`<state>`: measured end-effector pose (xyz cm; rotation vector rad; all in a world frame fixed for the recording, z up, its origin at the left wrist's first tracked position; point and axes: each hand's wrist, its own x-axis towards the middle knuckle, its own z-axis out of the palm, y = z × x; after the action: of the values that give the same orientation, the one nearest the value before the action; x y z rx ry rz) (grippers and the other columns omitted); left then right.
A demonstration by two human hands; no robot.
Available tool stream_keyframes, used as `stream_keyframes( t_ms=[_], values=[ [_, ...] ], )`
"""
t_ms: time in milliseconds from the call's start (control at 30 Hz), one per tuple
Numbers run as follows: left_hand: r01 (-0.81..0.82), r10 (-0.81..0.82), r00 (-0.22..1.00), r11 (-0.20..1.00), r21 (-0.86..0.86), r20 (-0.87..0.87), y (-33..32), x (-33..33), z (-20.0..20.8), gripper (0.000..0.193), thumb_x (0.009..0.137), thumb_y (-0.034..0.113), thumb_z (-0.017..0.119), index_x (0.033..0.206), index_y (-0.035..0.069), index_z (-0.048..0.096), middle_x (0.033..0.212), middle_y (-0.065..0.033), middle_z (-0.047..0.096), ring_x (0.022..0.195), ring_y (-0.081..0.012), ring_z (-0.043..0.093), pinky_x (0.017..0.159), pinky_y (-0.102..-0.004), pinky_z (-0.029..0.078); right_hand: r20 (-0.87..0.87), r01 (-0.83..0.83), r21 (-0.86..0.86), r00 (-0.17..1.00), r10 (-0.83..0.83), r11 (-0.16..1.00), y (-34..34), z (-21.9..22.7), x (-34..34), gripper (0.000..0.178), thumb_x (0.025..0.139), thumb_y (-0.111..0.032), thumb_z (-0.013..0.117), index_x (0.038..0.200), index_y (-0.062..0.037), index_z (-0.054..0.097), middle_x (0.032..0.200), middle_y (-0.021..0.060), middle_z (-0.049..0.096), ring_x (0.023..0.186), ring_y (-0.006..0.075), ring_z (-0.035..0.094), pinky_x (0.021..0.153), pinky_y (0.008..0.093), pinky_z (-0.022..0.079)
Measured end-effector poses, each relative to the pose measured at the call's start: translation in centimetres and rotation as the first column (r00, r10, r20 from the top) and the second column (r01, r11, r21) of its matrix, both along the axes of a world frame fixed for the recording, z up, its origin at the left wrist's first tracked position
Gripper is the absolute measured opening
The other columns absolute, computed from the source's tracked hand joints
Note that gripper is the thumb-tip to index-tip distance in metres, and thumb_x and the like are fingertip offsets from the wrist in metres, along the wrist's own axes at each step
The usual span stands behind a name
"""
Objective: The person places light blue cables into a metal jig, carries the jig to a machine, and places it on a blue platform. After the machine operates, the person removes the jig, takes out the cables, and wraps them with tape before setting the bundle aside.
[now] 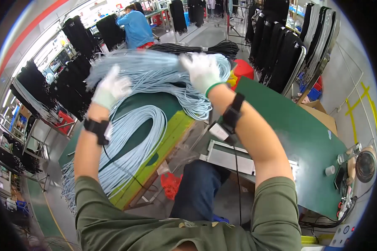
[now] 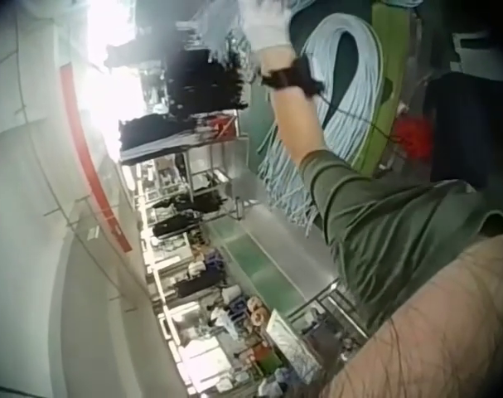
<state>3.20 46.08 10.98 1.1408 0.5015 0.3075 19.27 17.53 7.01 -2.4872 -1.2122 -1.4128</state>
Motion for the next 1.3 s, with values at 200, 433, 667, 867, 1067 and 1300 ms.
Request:
stream_keyframes(
  t_ms=[200, 433, 667, 867, 1067, 1300],
  values=[
    [0.464, -0.481, 0.874, 0.867, 0.182, 0.065, -5.3, -5.7, -8.4, 0.059, 0.096, 0.026, 0.067, 0.143, -0.002, 0.045, 0.130, -0.0193, 0.062, 0.121, -0.0272, 0.061, 0.100, -0.0364, 0.050, -0.281, -0.259, -0.180, 0.938, 0.202, 0.949, 3.8, -7.6, -2.6, 0.048, 0.074, -0.023, 0.072, 0.121, -0.0138, 0.065, 0.133, 0.0146, 0.056, 0.122, 0.0321, 0.052, 0.096, 0.0458, 0.044],
    [0.414, -0.482, 0.872, 0.817, 0.402, 0.080, -14.4, -1.8, -14.8, 0.076, 0.090, 0.017, 0.071, 0.150, -0.007, 0.032, 0.137, -0.0197, 0.056, 0.126, -0.0246, 0.056, 0.108, -0.0332, 0.043, -0.390, -0.502, 0.025, 0.791, 0.471, 0.864, -3.7, -6.0, -3.9, 0.046, 0.074, -0.023, 0.075, 0.116, -0.0092, 0.066, 0.133, 0.0162, 0.056, 0.126, 0.0349, 0.050, 0.103, 0.0486, 0.041],
    [-0.007, -0.223, 0.967, 0.468, 0.884, 0.125, -15.8, 7.2, -22.5, 0.120, 0.071, 0.034, 0.087, 0.155, -0.005, 0.012, 0.143, -0.0249, 0.050, 0.132, -0.0368, 0.050, 0.113, -0.0398, 0.037, -0.649, -0.233, 0.096, 0.723, 0.239, 0.968, -22.0, -8.3, -12.4, 0.057, 0.071, -0.018, 0.079, 0.125, -0.0069, 0.063, 0.134, 0.0192, 0.056, 0.128, 0.0410, 0.049, 0.106, 0.0476, 0.042],
    [-0.019, -0.113, 0.991, 0.394, 0.919, 0.069, -17.7, 8.4, -22.7, 0.121, 0.071, 0.035, 0.086, 0.155, -0.004, 0.008, 0.143, -0.0274, 0.048, 0.134, -0.0407, 0.045, 0.113, -0.0404, 0.037, -0.737, 0.097, 0.012, 0.674, -0.057, 0.995, -35.1, -14.6, -16.4, 0.066, 0.066, -0.016, 0.082, 0.128, -0.0054, 0.061, 0.140, 0.0207, 0.052, 0.132, 0.0434, 0.045, 0.109, 0.0496, 0.040],
    [-0.121, -0.009, 0.992, 0.193, 0.974, 0.125, -22.4, 1.1, -19.4, 0.072, 0.079, 0.026, 0.079, 0.141, 0.005, 0.049, 0.133, -0.0196, 0.057, 0.124, -0.0372, 0.053, 0.105, -0.0417, 0.043, -0.720, 0.173, 0.016, 0.685, -0.109, 0.985, -37.6, -15.7, -17.7, 0.062, 0.067, -0.019, 0.083, 0.125, -0.0075, 0.064, 0.143, 0.0212, 0.050, 0.134, 0.0429, 0.043, 0.111, 0.0512, 0.037],
    [-0.008, -0.302, 0.953, -0.060, 0.998, -0.010, -28.4, -1.2, -22.2, 0.026, 0.078, 0.032, 0.075, 0.095, 0.013, 0.071, 0.095, -0.0080, 0.067, 0.098, -0.0315, 0.063, 0.086, -0.0468, 0.049, -0.719, 0.129, 0.001, 0.690, -0.089, 0.992, -37.9, -16.9, -17.2, 0.057, 0.067, -0.015, 0.082, 0.122, -0.0095, 0.067, 0.147, 0.0182, 0.048, 0.137, 0.0409, 0.041, 0.114, 0.0495, 0.035]
  ],
)
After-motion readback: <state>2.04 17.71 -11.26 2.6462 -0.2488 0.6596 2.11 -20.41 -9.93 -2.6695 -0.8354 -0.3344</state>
